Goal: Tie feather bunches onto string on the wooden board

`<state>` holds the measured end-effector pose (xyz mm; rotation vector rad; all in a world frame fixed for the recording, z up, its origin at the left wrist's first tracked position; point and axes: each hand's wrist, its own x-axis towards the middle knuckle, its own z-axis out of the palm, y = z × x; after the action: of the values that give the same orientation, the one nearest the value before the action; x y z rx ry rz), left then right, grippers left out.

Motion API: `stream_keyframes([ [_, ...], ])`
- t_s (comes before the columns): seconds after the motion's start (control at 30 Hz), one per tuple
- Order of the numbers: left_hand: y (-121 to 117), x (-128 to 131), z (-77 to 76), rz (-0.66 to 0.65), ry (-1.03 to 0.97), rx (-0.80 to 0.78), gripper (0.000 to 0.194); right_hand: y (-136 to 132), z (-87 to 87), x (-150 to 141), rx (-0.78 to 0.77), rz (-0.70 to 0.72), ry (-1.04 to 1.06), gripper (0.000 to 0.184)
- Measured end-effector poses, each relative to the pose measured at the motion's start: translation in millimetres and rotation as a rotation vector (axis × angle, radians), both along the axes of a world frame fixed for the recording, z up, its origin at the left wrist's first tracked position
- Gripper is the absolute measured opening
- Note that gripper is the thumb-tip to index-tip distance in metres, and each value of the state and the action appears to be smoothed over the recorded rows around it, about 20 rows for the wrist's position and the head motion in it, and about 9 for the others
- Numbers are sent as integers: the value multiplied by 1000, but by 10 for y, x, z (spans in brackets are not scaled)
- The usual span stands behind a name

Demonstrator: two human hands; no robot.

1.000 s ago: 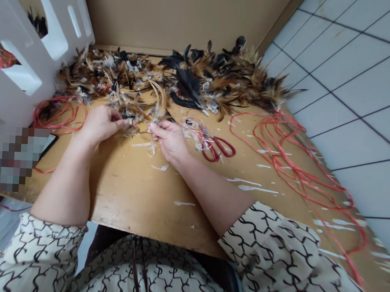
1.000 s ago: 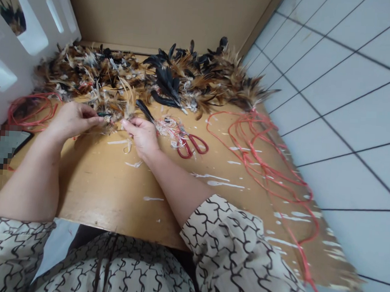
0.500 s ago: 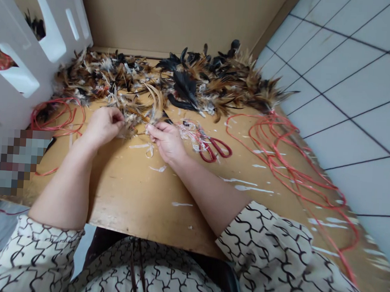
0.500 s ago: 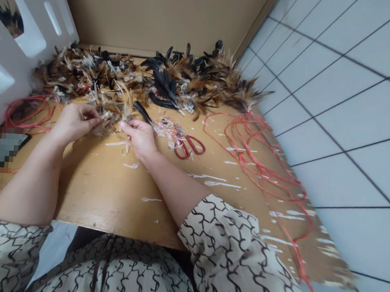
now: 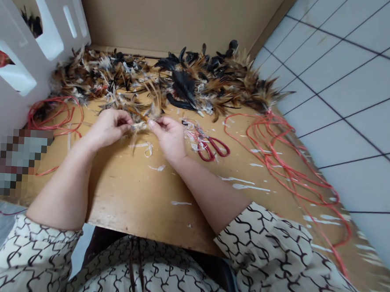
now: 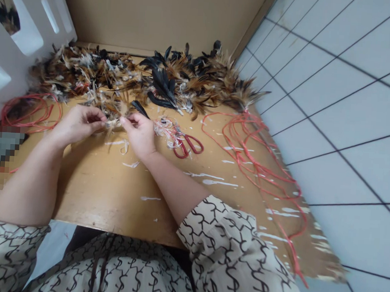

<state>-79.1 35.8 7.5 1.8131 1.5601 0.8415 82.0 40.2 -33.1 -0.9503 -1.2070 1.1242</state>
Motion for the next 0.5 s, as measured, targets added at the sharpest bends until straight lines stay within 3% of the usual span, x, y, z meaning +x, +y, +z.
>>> stream_keyframes([
  [0.23,-3,35,-38,-103,117,53,5,-9,-76,-32,141,26,-202,11],
  [0.4,-14,57,-46,-150,162,64,15,-15,-102,-41,78,59,-305,14],
  [0.5,-14,90,-40,-139,132,68,8,8,-87,-36,32,37,-270,16],
])
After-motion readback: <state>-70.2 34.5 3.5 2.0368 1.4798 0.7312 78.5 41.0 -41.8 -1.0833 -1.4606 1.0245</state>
